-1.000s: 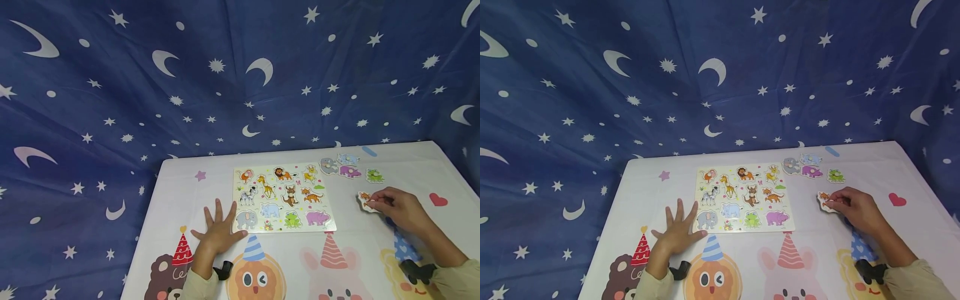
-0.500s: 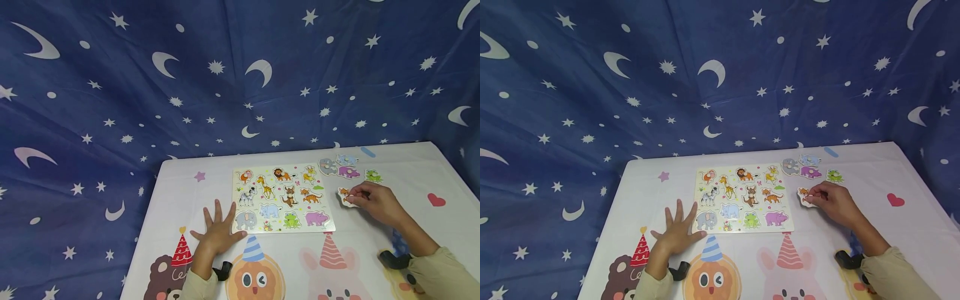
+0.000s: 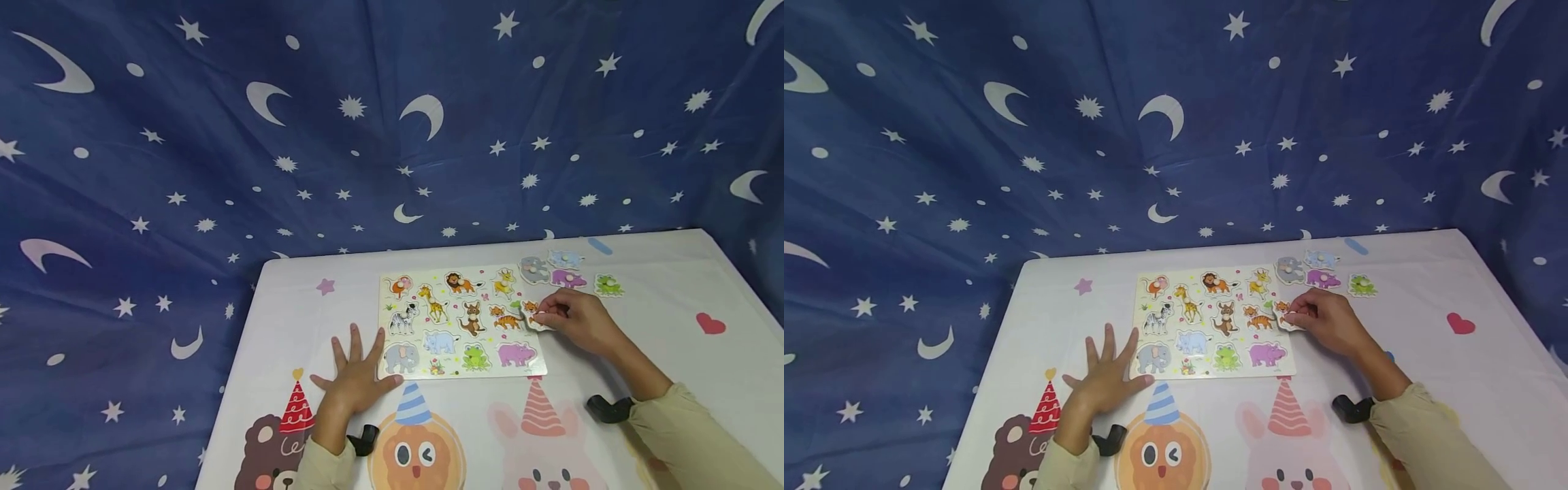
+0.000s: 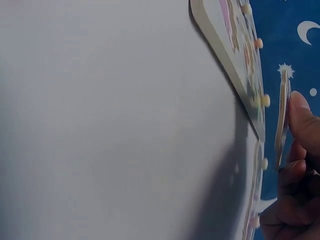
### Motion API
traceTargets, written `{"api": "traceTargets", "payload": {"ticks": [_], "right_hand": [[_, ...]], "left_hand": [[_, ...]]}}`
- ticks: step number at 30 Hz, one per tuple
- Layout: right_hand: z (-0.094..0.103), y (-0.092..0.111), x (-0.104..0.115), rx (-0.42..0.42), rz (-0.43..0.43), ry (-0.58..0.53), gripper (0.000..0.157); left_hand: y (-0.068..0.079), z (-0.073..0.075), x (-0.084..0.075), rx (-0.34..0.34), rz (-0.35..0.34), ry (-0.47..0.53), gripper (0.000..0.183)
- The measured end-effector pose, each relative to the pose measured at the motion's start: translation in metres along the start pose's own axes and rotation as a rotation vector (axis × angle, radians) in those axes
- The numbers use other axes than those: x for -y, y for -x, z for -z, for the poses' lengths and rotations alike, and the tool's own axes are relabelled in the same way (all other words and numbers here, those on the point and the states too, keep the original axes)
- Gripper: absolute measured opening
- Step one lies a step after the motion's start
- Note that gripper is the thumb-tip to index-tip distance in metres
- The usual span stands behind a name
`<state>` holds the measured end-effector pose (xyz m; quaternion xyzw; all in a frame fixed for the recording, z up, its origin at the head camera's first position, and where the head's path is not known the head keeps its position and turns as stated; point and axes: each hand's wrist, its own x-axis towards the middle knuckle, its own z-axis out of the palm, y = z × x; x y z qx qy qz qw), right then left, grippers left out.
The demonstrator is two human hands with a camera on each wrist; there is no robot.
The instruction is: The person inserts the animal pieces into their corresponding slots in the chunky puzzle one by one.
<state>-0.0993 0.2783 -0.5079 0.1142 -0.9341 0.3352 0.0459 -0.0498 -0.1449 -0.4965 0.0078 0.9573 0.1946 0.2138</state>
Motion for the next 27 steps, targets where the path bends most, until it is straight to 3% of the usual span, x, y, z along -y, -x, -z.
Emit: {"api": "traceTargets", "payload": {"ticks": [8,21,27], "right_hand": [[-0.016,-0.009,0.008,0.064,-0.007,-0.036,0.015],[-0.039,-0.023,0.018,0.064,0.054,-0.050,0.013],[-0.043,-0.029,0.022,0.098,0.038,-0.026,0.013]], "left_hand": [[0.000,0.000,0.000,-0.001,0.005,0.008,0.093],[-0.001,0.001,0.002,0.002,0.014,-0.001,0.093],[-0.001,0.000,0.002,-0.003,0.008,0.009,0.094]]}}
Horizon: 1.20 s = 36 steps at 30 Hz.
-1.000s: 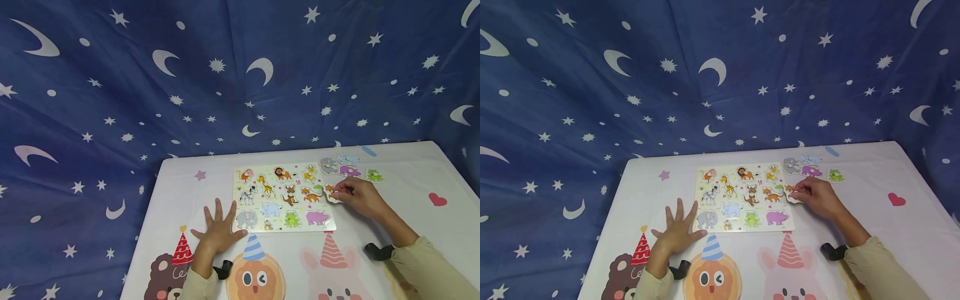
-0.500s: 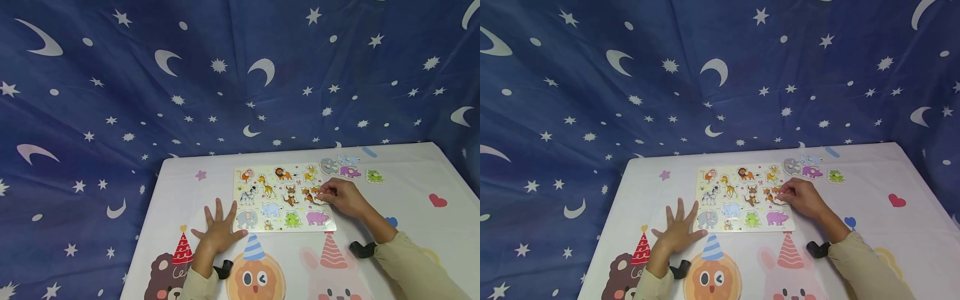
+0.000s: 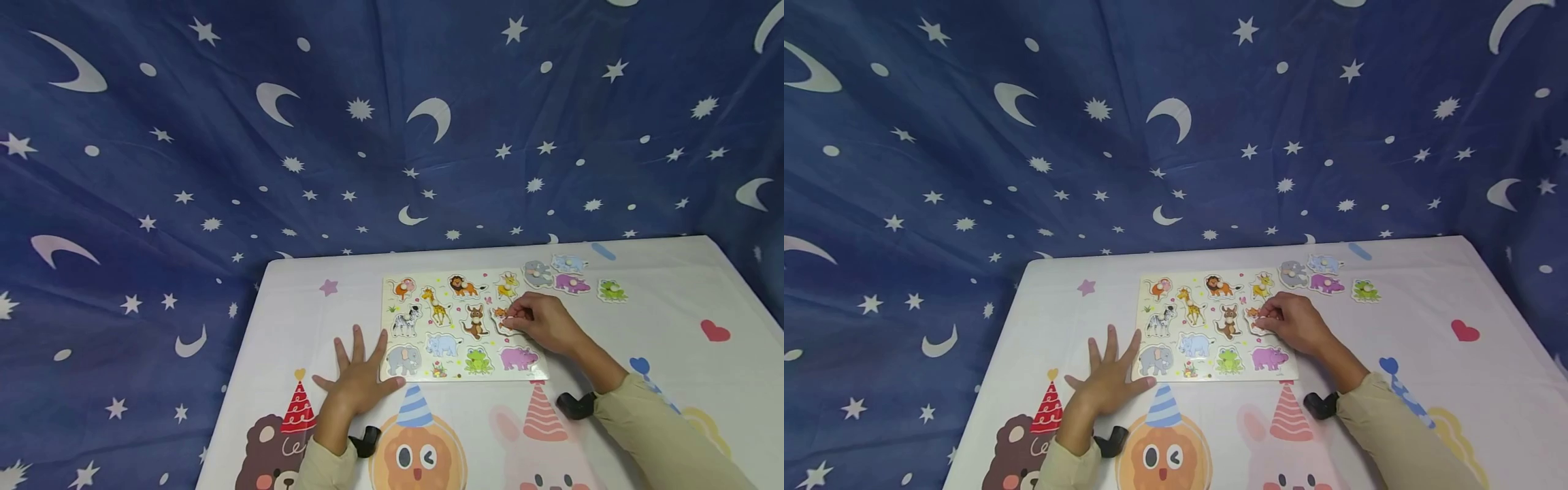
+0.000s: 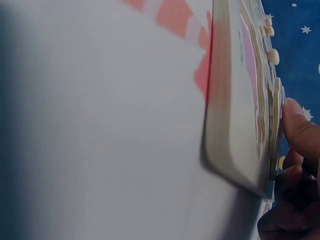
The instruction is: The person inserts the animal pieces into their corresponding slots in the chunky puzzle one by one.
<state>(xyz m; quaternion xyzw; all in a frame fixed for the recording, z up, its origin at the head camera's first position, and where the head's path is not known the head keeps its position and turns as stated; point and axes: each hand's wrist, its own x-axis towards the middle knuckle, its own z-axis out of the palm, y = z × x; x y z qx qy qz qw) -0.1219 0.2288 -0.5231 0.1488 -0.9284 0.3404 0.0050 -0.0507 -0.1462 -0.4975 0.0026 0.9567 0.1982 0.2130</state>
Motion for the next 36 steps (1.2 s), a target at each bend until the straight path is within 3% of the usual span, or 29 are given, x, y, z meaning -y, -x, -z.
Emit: {"api": "traceTargets", "payload": {"ticks": [9,25,36], "right_hand": [[-0.002,-0.002,0.007,0.031,-0.040,0.004,0.013],[-0.007,-0.006,0.009,0.023,-0.035,0.057,0.015],[0.001,-0.007,0.011,0.058,-0.079,0.106,0.015]], "left_hand": [[-0.001,-0.002,-0.001,0.004,0.003,-0.020,0.094],[-0.001,-0.001,-0.001,-0.002,0.004,-0.005,0.094],[0.001,0.001,-0.002,-0.001,-0.005,-0.013,0.094]]}}
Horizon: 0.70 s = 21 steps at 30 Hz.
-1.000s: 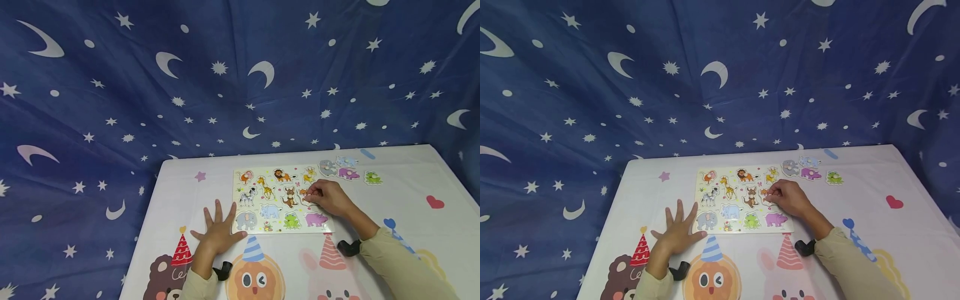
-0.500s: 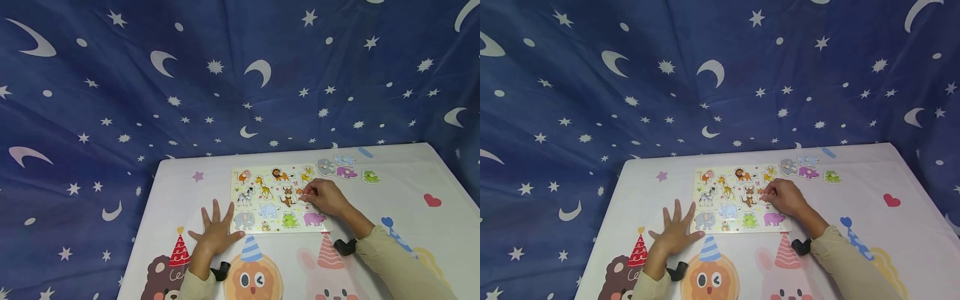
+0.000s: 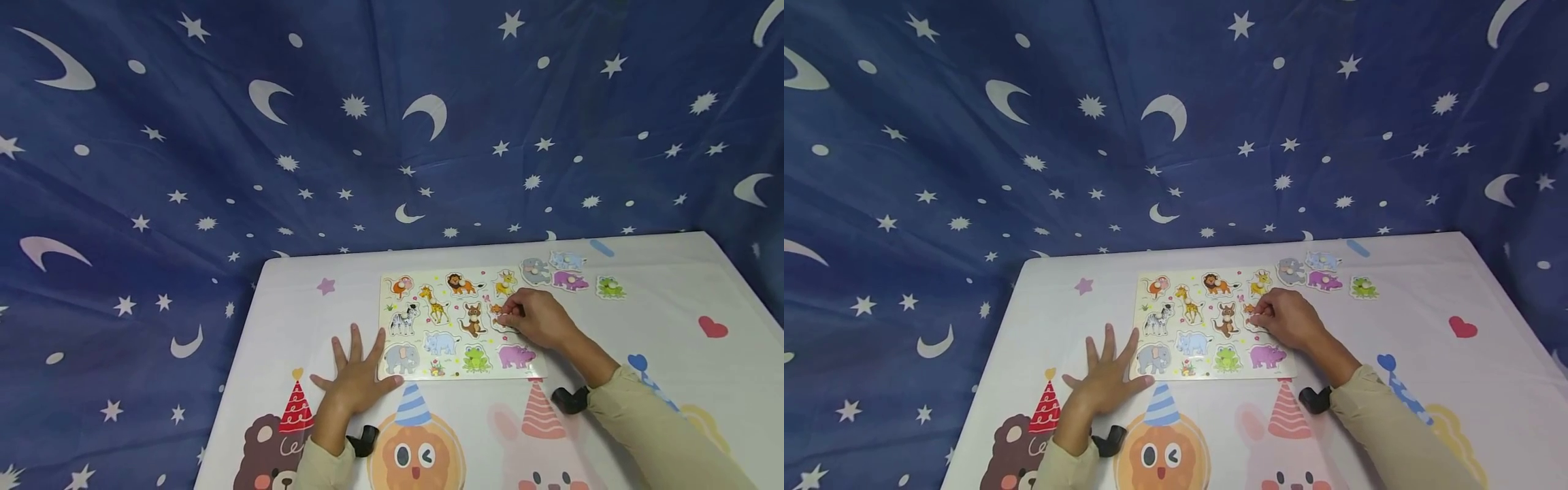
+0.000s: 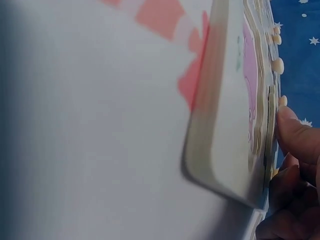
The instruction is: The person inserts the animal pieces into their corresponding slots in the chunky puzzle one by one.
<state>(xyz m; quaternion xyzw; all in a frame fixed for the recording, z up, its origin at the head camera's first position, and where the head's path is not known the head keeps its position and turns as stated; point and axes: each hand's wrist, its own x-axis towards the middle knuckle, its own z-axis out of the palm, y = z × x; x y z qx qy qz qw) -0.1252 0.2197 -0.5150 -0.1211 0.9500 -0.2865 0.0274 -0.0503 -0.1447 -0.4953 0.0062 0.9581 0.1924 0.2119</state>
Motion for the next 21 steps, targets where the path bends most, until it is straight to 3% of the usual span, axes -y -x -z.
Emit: {"api": "traceTargets", "payload": {"ticks": [8,21], "right_hand": [[0.0031,0.0031,-0.0053,0.008,0.045,-0.009,0.015],[-0.0008,0.0010,-0.0076,0.022,0.037,-0.052,0.014]], "left_hand": [[0.0001,0.0014,-0.0020,0.006,0.001,0.002,0.094],[-0.0019,-0.0017,0.0009,0.002,0.004,-0.001,0.095]]}}
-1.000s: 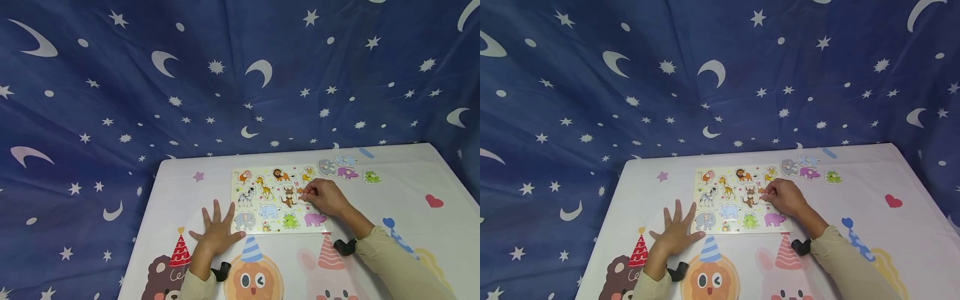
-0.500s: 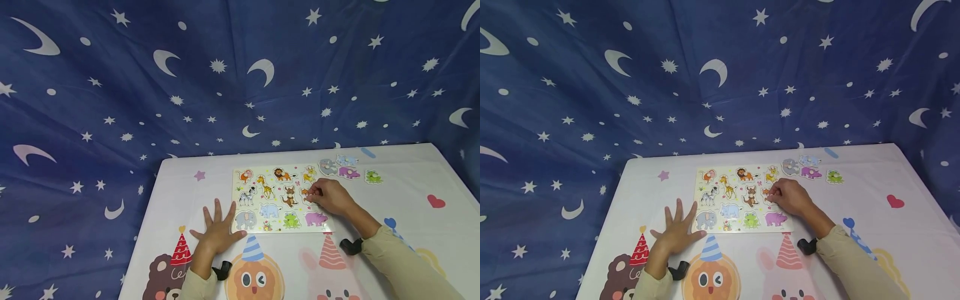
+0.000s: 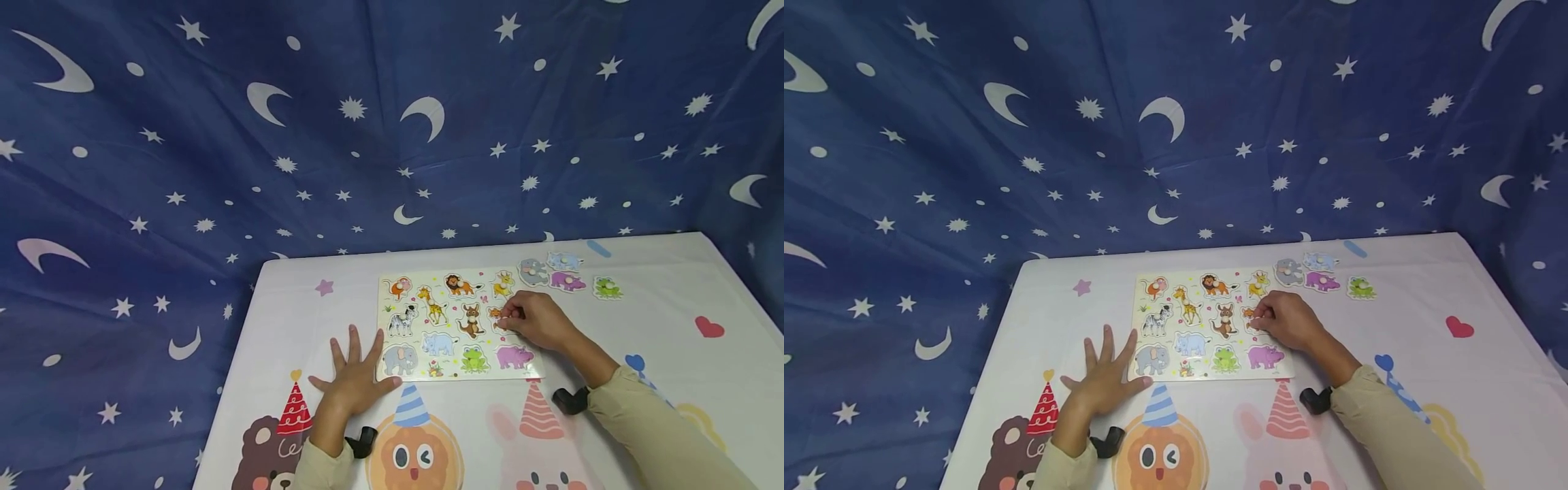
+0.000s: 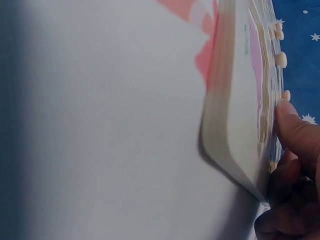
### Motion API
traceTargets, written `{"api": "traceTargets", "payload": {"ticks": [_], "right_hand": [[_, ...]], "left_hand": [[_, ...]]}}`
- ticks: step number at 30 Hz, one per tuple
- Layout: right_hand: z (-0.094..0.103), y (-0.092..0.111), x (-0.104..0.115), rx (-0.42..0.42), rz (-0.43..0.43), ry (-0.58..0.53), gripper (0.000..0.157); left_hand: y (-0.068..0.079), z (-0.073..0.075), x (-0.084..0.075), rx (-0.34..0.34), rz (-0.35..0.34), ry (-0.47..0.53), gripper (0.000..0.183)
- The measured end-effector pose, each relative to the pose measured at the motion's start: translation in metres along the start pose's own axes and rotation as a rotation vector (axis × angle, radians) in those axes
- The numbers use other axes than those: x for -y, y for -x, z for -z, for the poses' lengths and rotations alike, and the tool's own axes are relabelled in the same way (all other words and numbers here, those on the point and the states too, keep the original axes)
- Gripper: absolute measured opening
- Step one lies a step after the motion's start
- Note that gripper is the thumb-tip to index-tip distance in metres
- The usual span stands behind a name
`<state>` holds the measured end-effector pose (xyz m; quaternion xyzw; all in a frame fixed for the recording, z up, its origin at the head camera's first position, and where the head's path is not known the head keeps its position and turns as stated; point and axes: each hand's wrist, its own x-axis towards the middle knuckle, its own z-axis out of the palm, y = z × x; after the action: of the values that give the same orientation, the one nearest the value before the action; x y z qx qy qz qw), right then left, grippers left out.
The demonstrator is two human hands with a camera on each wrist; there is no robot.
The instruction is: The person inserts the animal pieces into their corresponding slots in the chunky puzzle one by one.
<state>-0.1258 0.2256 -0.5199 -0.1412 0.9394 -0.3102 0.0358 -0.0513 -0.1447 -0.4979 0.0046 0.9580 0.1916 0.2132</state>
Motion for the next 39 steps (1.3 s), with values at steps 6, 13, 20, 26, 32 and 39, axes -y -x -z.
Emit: {"api": "traceTargets", "payload": {"ticks": [6,13,20,26,32,39], "right_hand": [[0.002,0.000,0.000,0.027,-0.050,-0.017,0.013],[0.000,-0.002,0.000,0.022,-0.044,-0.049,0.016],[0.001,-0.001,-0.007,0.006,-0.056,-0.102,0.018],[0.008,-0.001,-0.008,-0.033,-0.090,-0.158,0.014],[0.015,-0.005,-0.011,-0.079,-0.115,-0.170,0.014],[0.026,-0.014,-0.023,-0.212,-0.127,-0.109,0.016]], "left_hand": [[-0.001,-0.001,0.001,-0.001,-0.001,-0.004,0.095],[-0.001,-0.001,0.002,-0.005,0.003,-0.004,0.095],[0.000,-0.002,0.002,-0.003,0.006,0.002,0.095],[-0.002,-0.003,0.002,-0.004,0.006,-0.003,0.095],[-0.002,-0.003,0.003,-0.004,0.011,-0.009,0.095],[-0.001,-0.002,0.003,-0.002,0.004,-0.010,0.095]]}}
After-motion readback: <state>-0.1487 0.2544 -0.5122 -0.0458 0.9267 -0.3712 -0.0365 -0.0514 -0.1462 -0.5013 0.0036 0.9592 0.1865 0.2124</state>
